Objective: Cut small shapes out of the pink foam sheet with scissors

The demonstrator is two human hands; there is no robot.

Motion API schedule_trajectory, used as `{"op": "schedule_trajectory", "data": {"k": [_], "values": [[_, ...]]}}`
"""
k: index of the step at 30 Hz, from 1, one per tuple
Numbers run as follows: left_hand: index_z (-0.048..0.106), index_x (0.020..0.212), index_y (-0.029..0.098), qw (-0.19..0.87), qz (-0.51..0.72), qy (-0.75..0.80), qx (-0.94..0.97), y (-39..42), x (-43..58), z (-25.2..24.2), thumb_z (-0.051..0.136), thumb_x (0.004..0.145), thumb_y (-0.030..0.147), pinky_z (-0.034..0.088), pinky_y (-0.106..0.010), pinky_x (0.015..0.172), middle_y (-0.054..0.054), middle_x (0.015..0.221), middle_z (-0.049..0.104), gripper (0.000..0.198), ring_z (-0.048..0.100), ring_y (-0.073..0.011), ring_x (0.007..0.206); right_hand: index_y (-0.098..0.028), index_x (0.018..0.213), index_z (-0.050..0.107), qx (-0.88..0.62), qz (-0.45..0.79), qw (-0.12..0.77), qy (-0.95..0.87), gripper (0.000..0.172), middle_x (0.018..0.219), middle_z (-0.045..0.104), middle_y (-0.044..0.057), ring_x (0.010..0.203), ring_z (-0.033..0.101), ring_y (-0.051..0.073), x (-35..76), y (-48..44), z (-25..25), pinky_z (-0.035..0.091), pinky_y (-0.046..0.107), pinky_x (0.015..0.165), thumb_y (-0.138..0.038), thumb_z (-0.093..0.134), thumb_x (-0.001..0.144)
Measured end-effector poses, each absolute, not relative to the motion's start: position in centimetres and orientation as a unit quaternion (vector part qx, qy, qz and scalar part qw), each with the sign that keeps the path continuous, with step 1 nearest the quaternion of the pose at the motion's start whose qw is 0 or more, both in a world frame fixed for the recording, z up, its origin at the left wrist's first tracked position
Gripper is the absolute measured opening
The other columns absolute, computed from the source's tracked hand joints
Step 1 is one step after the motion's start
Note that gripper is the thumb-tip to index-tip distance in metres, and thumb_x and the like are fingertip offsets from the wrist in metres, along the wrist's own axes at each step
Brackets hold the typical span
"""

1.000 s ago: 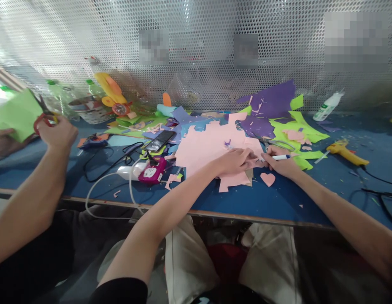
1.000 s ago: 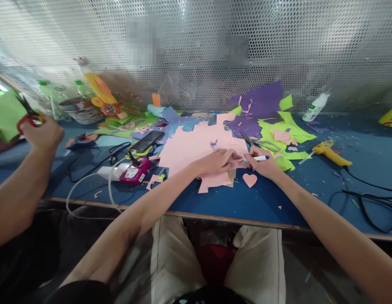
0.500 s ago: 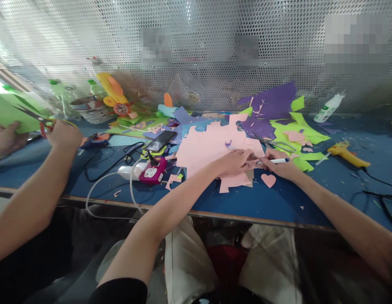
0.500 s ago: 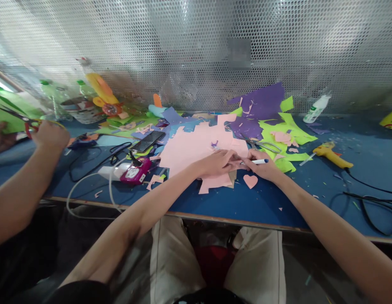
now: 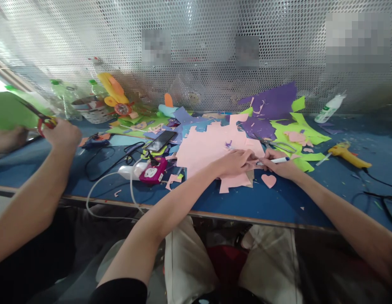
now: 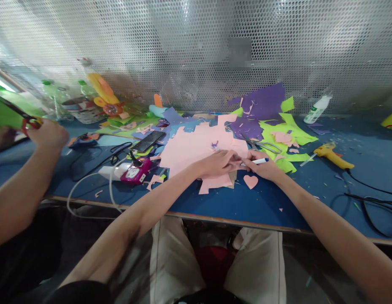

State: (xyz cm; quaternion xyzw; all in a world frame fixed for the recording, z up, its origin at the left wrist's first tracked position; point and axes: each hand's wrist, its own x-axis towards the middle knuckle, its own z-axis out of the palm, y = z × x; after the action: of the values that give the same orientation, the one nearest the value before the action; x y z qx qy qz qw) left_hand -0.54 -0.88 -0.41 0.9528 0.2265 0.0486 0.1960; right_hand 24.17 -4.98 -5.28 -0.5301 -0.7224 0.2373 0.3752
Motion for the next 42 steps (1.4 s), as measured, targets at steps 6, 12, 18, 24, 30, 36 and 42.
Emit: {"op": "schedule_trajectory", "data": {"k": [6,12,18,24,30,36,42], "values": [[0.041,0.137,0.016,0.197,0.046,0.229,0.952,-1.0,-0.6,-0.3,0.029,0.103,0.042,0.04,-0.043,0.105,-0.018,0.141,0.057,0.045,0.051,-0.0295,0.128,-0.026,0.065,0.051,-0.52,0.255,0.374,-0.724,0.029,0.05,0.063,-0.003,0.042,0.058,0.014,24.1,-5.2,-4.9,0.044,0.025,0.048,-0.039,0.061,0.088],[0.042,0.138,0.016,0.197,0.046,0.229,0.952,-1.0,-0.5,-0.3,0.032,0.102,0.041,0.039,-0.045,0.108,-0.018,0.141,0.057,0.045,0.051,-0.0295,0.129,-0.026,0.063,0.049,-0.527,0.233,0.369,-0.729,0.029,0.048,0.062,-0.004,0.043,0.056,0.015,24.2,-5.1,-5.0,0.043,0.026,0.049,-0.035,0.06,0.088],[0.042,0.138,0.016,0.193,0.054,0.233,0.952,-1.0,-0.5,-0.5,0.032,0.102,0.039,0.039,-0.044,0.107,-0.018,0.14,0.058,0.044,0.052,-0.0292,0.128,-0.026,0.064,0.049,-0.524,0.23,0.363,-0.735,0.028,0.048,0.062,-0.004,0.044,0.058,0.015,24.3,-5.0,-5.1,0.042,0.026,0.051,-0.035,0.061,0.087],[0.04,0.14,0.015,0.189,0.066,0.234,0.951,-0.8,-0.3,-0.9,0.03,0.103,0.041,0.04,-0.044,0.106,-0.019,0.142,0.056,0.046,0.05,-0.0299,0.13,-0.026,0.062,0.047,-0.547,0.19,0.381,-0.721,0.031,0.048,0.061,-0.005,0.046,0.057,0.015,24.3,-5.3,-4.9,0.042,0.026,0.053,-0.035,0.059,0.09],[0.042,0.137,0.017,0.194,0.065,0.232,0.951,-0.7,-0.3,-1.1,0.031,0.103,0.041,0.04,-0.044,0.106,-0.019,0.139,0.059,0.044,0.052,-0.0292,0.128,-0.026,0.063,0.048,-0.539,0.196,0.374,-0.729,0.03,0.049,0.062,-0.005,0.045,0.056,0.015,24.4,-5.2,-5.1,0.041,0.026,0.052,-0.034,0.06,0.089],[0.038,0.141,0.016,0.187,0.065,0.233,0.952,-0.5,-0.3,-1.2,0.031,0.103,0.043,0.042,-0.044,0.105,-0.019,0.143,0.056,0.047,0.05,-0.0297,0.13,-0.027,0.061,0.045,-0.554,0.176,0.375,-0.722,0.032,0.046,0.06,-0.005,0.044,0.054,0.015,24.6,-5.2,-5.1,0.039,0.027,0.053,-0.035,0.059,0.088],[0.041,0.137,0.016,0.191,0.06,0.226,0.953,-0.6,-0.3,-1.1,0.03,0.103,0.043,0.04,-0.044,0.106,-0.019,0.141,0.057,0.044,0.05,-0.0292,0.13,-0.027,0.06,0.046,-0.557,0.171,0.374,-0.721,0.033,0.046,0.06,-0.004,0.046,0.055,0.016,24.4,-5.3,-5.0,0.039,0.027,0.053,-0.038,0.06,0.088]]}}
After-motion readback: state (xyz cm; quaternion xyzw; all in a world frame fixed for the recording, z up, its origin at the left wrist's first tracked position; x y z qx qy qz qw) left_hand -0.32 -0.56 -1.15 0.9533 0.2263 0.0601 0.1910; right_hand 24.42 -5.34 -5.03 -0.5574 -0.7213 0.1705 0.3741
